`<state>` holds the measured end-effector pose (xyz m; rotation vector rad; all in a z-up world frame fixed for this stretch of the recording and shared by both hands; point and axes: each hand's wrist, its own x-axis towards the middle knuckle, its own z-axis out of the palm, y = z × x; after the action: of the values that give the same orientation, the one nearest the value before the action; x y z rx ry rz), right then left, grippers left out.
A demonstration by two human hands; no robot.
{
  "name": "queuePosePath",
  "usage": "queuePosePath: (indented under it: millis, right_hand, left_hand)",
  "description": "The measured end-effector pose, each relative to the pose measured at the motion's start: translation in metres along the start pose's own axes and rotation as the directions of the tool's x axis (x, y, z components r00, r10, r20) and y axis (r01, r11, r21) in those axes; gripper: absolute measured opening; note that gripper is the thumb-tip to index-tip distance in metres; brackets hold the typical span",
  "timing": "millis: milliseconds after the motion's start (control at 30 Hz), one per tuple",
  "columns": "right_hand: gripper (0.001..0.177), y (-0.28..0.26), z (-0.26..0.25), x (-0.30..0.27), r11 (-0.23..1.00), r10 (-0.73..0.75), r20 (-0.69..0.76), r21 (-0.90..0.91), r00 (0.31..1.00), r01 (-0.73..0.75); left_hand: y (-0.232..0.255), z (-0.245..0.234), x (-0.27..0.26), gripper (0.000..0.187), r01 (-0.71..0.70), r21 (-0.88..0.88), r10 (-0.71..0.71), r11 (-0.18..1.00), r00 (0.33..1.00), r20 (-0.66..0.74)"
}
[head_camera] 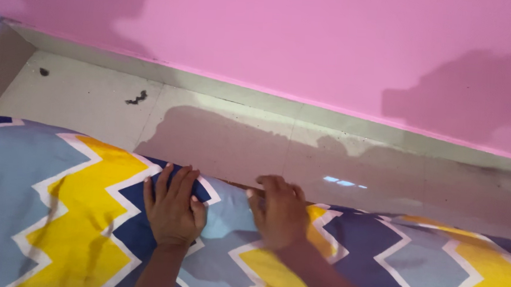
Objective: The person tucks the edges of a patterned bedsheet under the mattress and smooths out the surface by hand.
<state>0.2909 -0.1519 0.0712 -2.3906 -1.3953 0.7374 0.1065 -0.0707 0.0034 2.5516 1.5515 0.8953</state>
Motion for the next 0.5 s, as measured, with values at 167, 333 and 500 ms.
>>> queuePosePath:
  millis: [167,333,500]
  right_hand:
    - [0.062,-0.013,0.038,-0.035,0.861,-0.509,-0.362,-0.196,0.781,0.47]
    - [0.075,0.034,0.026,-0.031,0.912,-0.383,-0.247,-0.255,0.89,0.322]
    - [0.072,0.084,0.012,-0.029,0.923,-0.29,-0.249,-0.33,0.924,0.2]
  left_hand:
    - [0.002,0.001,-0.002,0.047,-0.002,-0.023,0.001,1.0,1.0,-0.019]
    - [0.0,-0.001,-0.002,0.048,-0.018,-0.003,0.018,1.0,1.0,-0.016]
    - [0.002,0.001,0.001,0.046,-0.015,-0.002,0.015,1.0,1.0,-0.023]
